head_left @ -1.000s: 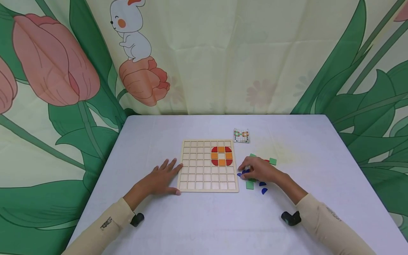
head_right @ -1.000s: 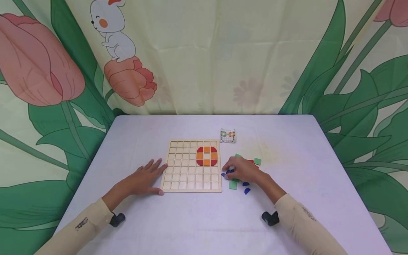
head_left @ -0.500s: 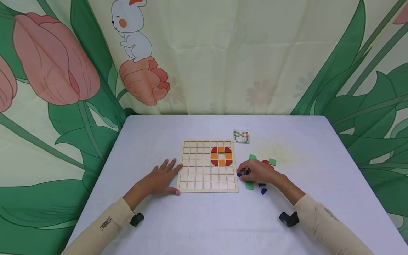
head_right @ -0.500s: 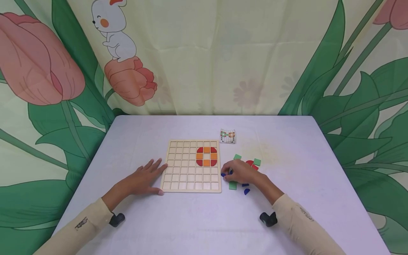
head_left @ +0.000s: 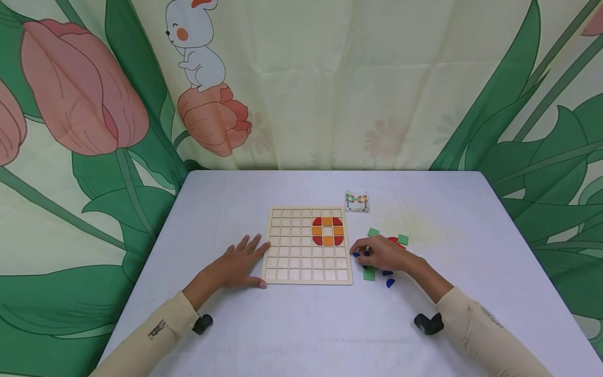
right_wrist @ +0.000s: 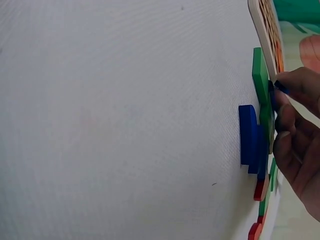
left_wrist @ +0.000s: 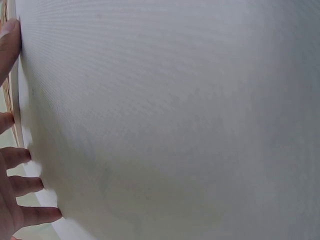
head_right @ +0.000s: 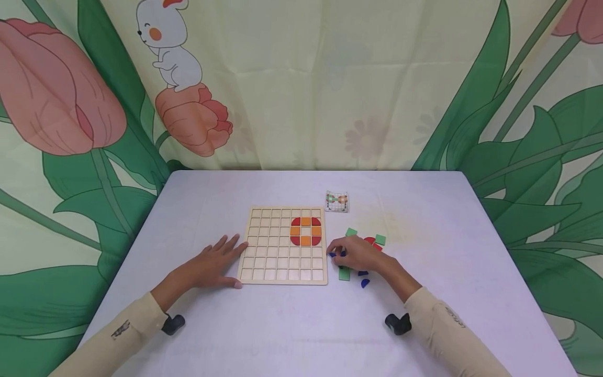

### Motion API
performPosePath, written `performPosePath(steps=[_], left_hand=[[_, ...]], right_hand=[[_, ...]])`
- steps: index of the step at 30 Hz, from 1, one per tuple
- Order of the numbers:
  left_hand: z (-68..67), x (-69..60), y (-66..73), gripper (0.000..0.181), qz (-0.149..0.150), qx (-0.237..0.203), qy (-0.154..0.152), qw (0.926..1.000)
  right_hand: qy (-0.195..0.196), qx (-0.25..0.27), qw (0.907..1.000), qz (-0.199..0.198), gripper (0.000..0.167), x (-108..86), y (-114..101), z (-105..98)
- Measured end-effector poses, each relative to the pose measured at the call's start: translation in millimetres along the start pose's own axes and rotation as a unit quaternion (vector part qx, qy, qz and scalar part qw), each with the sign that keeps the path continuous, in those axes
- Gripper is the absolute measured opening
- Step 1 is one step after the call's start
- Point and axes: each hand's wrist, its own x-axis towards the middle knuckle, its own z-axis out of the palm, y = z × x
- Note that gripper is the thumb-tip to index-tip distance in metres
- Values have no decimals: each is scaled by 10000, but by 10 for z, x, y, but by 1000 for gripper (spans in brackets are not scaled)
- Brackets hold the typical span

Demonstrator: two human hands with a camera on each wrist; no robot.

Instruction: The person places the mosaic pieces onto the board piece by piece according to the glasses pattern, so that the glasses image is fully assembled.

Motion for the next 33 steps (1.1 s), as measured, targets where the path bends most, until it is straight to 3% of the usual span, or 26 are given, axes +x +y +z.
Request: performPosePath(steps=[7, 16, 33], left_hand=[[7, 5, 2, 107, 10, 65, 5, 10000], [-1, -7, 5, 106, -15, 40, -43, 10000], [-3, -10, 11, 107, -58, 2, -24, 10000]], right_hand=[[37, 336, 9993, -149, 25, -3, 34, -21], [192, 898, 9958, -66, 26, 26, 78, -1], [80, 1774, 9836, -306, 27, 112, 91, 50]])
